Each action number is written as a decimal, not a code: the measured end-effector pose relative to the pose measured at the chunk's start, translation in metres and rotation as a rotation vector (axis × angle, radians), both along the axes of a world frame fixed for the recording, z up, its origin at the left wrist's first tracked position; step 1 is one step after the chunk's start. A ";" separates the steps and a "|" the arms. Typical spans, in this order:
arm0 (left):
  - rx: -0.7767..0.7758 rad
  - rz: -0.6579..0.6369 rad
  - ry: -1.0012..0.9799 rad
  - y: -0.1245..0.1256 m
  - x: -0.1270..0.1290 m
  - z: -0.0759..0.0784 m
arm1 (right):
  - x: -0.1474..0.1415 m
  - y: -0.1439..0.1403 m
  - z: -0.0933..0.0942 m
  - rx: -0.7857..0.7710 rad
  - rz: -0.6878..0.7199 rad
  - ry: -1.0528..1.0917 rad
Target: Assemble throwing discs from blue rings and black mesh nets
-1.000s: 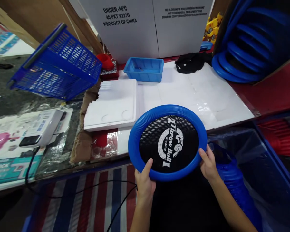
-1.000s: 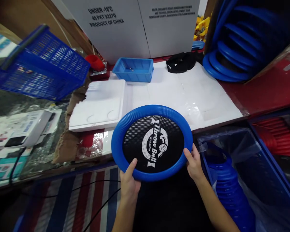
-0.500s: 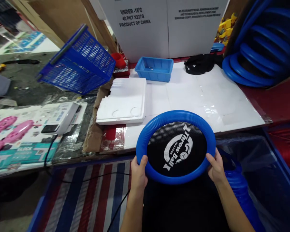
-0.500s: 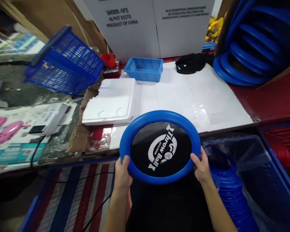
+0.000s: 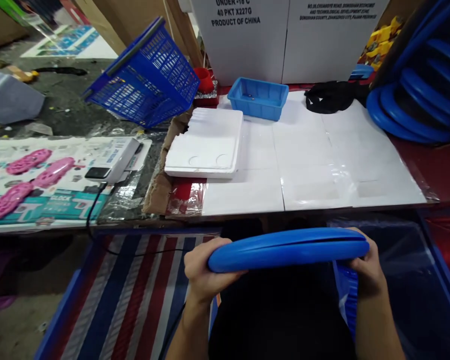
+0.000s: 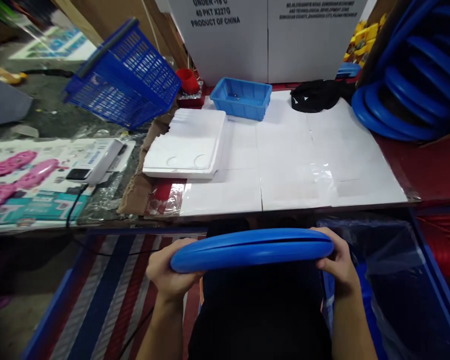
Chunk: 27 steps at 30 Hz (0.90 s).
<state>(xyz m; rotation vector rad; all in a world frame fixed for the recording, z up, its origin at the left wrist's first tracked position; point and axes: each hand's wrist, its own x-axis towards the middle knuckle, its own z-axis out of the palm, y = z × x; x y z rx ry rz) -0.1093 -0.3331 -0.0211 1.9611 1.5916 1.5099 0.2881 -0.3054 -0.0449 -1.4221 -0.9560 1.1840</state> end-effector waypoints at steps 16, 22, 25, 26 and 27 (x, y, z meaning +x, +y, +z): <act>-0.085 -0.259 0.207 0.006 -0.014 0.045 | -0.068 0.055 0.141 0.673 1.127 -0.767; -0.006 -0.285 0.200 0.014 0.007 0.068 | -0.084 0.050 0.131 0.794 1.124 -0.906; -0.010 -0.327 0.258 0.020 0.013 0.074 | -0.087 0.045 0.129 0.828 1.095 -0.940; -0.003 -0.332 0.279 0.021 0.014 0.075 | -0.088 0.044 0.129 0.834 1.092 -0.943; 0.016 -0.330 0.301 0.022 0.014 0.075 | -0.087 0.042 0.129 0.835 1.092 -0.944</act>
